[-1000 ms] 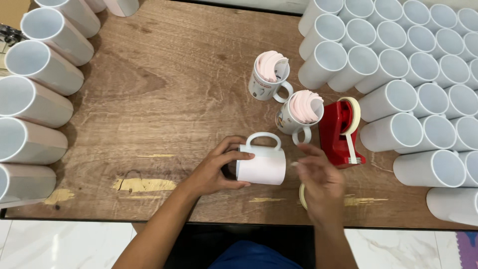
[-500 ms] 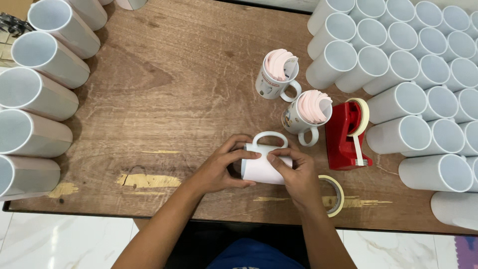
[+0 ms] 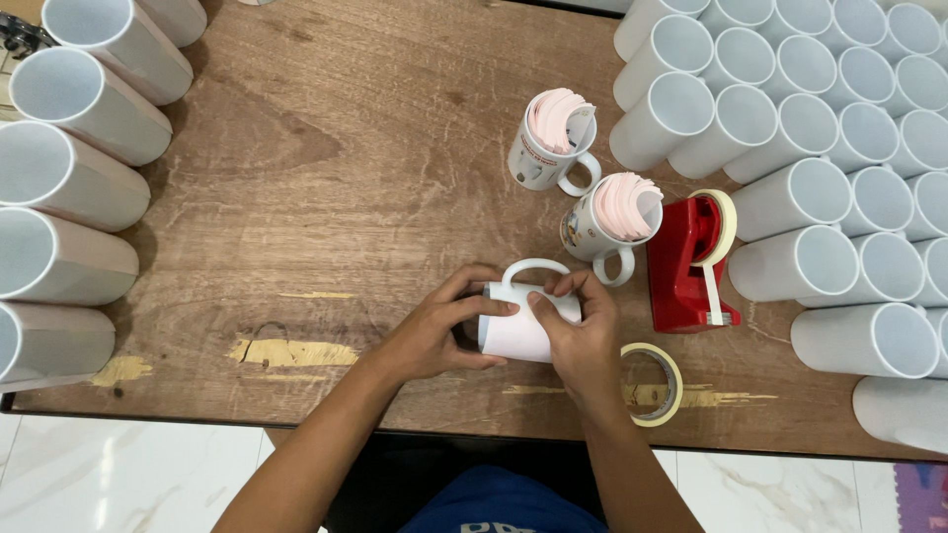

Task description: The person wraps a white mug with a paper label, secures it with tape, and places it in a row of other mugs. This process is repeated for multiple mugs on a wooden table.

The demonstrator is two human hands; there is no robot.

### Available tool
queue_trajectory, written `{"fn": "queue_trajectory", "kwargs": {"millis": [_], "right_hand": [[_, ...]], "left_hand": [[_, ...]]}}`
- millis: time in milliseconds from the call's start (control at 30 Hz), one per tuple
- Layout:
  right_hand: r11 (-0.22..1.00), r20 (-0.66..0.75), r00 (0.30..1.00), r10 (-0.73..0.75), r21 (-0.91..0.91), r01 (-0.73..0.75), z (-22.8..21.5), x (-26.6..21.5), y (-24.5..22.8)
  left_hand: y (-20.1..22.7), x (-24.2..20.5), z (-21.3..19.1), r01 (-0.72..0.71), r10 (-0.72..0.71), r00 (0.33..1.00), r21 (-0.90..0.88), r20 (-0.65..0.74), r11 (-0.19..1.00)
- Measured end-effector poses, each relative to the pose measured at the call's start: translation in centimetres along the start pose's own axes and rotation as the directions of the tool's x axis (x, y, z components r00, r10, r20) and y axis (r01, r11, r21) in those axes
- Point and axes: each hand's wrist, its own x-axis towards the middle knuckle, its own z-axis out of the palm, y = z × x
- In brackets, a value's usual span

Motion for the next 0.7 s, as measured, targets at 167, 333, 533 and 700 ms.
{"fn": "queue_trajectory", "kwargs": {"millis": [167,333,533,700], "right_hand": [[1.0,-0.011,1.0,0.005,0.015,-0.005,-0.2,-0.2,-0.1],[1.0,0.034,0.999,-0.001,0.009,0.0,-0.6,0.0,0.8],[1.0,0.042,0.999,0.0,-0.01,0.0,-0.6,0.3,0.1],[0.998,0.17,0.984,-0.052,-0.01,0.054,-1.9,0.8,0.5]], "left_hand": [[-0.4,-0.1,0.2,-0.005,0.005,1.0,-0.003,-0.008,1.0],[-0.3,-0.2,0.3,0.001,-0.001,1.0,0.005,-0.007,1.0],[-0.5,-0.1,0.2,0.009,-0.009,1.0,0.001,-0.007,1.0],[-0.2,0.0,0.1,0.016,-0.016,1.0,-0.012,-0.001,1.0]]}}
